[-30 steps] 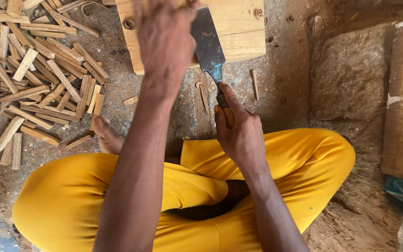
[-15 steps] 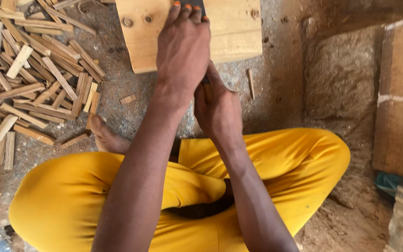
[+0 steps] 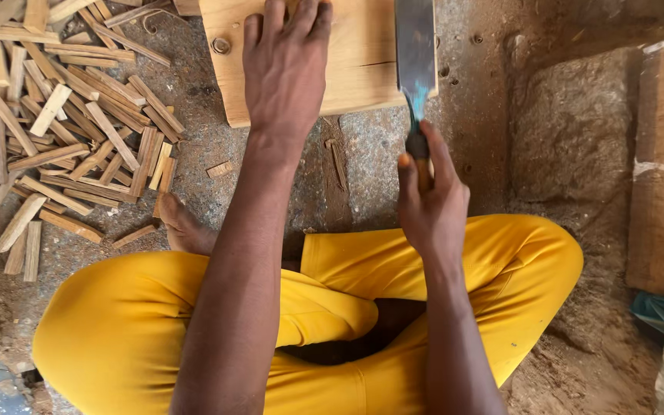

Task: The person sits cross-legged on the floor and uses a chisel to carve small wooden sticks. They hold the wood with one hand and strike the chisel with the other to shape the pieces, creating wood shavings that accumulate on the floor.

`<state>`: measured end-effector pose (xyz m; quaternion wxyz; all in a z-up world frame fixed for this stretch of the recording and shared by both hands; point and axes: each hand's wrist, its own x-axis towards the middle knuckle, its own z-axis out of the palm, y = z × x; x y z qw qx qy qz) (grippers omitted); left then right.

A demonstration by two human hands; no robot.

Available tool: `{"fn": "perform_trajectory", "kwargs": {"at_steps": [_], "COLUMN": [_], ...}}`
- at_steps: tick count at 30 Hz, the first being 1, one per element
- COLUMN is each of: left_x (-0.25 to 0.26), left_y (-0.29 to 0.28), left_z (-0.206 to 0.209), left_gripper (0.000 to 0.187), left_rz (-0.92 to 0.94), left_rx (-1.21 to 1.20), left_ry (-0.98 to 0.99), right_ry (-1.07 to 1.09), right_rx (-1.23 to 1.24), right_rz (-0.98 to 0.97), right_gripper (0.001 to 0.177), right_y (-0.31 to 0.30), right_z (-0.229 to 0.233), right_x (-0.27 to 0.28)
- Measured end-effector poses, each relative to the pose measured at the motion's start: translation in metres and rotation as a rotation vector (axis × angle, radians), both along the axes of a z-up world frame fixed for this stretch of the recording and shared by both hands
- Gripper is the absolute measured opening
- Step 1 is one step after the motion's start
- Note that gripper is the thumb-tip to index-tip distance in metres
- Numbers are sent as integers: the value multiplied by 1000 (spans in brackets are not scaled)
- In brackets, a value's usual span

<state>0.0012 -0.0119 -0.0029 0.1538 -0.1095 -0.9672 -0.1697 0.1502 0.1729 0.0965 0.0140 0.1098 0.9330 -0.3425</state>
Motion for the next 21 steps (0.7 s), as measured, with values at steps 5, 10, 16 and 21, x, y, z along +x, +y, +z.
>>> {"fn": "perform_trajectory", "kwargs": {"at_steps": [5, 10, 16, 21], "left_x": [-9, -11, -8, -11], "left_y": [11, 21, 4, -5], "left_z": [-6, -2, -2, 1], "left_gripper": [33, 32, 39, 40], "left_rz": [11, -28, -14, -47], "left_rx": [-151, -25, 107, 124], "left_ry": [129, 94, 165, 23], "right_ry": [-77, -19, -150, -15], "right_rx": [86, 18, 23, -9], "right_rz": [35, 107, 67, 162], "right_gripper": [47, 43, 46, 46], "right_y": [3, 10, 9, -1], "right_z": [8, 10, 4, 4], "right_x": [19, 18, 24, 27]}}
